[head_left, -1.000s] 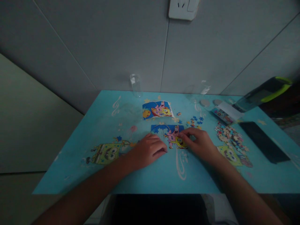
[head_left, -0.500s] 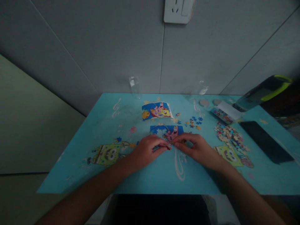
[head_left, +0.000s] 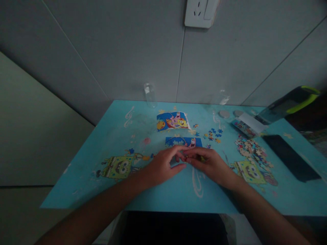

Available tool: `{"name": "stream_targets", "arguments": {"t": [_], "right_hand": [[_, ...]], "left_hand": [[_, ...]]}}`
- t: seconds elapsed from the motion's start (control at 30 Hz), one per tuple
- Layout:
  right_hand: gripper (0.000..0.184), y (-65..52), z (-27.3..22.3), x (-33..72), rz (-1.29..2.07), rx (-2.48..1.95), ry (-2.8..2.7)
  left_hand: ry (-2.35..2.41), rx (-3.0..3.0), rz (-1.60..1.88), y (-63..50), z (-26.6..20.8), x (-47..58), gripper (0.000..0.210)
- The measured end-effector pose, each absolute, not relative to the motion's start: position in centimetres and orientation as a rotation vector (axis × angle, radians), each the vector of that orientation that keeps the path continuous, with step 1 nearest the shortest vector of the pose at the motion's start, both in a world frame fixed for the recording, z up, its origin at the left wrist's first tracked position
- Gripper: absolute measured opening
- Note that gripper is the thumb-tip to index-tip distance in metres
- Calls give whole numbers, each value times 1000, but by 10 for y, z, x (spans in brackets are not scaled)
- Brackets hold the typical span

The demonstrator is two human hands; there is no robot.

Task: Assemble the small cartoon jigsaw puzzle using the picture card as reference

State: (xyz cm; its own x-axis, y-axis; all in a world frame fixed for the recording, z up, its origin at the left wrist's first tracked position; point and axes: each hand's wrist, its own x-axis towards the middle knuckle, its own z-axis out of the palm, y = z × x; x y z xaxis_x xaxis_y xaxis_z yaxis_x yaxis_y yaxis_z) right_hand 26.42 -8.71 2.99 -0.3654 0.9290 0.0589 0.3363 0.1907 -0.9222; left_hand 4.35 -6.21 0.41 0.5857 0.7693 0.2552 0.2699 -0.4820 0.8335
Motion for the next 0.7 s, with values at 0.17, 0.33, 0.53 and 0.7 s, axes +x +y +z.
{"name": "stream_targets", "arguments": {"t": [0.17, 0.33, 0.53, 0.7], "right_hand": [[17, -87, 28, 262, 1151, -1240, -1698], [14, -88, 28, 262, 1146, -1349, -1627], [22, -88, 26, 261, 1277, -1308, -1521], [18, -89, 34, 266, 1191, -1325, -1679]], "left_hand": [[821, 1924, 892, -60, 7, 45, 39], [866, 1859, 882, -61, 15, 46, 28], [865, 1854, 905, -64, 13, 46, 26], [887, 1794, 953, -60, 11, 45, 15]]}}
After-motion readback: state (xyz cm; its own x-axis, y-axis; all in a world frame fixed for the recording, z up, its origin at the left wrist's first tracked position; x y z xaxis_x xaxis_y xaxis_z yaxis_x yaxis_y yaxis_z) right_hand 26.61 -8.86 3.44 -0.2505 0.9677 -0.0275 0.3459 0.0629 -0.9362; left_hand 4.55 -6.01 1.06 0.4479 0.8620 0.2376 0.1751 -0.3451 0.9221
